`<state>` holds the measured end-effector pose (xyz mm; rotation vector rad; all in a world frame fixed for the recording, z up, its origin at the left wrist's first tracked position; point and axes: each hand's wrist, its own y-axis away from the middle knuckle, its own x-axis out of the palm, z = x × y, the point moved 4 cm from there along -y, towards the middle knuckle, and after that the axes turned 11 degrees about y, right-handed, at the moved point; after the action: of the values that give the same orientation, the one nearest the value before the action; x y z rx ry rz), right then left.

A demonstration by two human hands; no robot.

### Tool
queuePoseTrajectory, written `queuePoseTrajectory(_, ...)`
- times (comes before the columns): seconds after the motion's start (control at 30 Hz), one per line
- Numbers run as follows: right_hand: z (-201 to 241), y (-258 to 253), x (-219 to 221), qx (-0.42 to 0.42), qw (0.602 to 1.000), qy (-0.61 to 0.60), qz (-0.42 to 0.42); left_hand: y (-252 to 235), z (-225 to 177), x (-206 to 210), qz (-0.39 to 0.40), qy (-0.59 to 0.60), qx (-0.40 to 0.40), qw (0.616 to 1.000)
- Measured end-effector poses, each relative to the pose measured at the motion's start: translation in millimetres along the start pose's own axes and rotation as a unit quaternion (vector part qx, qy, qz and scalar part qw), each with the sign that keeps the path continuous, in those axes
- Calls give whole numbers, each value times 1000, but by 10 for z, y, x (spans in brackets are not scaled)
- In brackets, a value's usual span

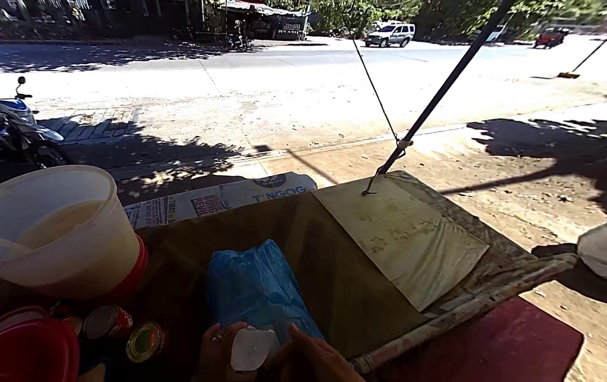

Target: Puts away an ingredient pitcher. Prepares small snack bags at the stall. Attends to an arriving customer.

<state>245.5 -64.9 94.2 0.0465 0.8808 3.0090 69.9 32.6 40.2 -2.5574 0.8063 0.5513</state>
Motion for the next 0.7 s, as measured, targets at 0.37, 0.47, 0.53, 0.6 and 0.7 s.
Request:
queuePoseTrajectory(0.37, 683, -168, 525, -358, 761, 534, -83, 17, -64, -6, -2, 23, -67, 997)
queuePoseTrajectory(0.47, 708, -206, 536, -399, 741, 532, -94, -24, -41, -32, 12, 50, -71, 996)
queuePoseTrajectory(0.53, 716, -248, 514, -418, 727, 535, -103, -119, -16, -34, 37, 64, -53, 996)
queuePoseTrajectory(0.6, 715, -276, 515, -433, 716, 537, -109, -216, -124, -77, 50, 78, -38, 995)
queuePoseTrajectory(0.7, 699, -304, 526, -421, 739, 513, -119, -254, -268, -128, 30, 95, -47, 994)
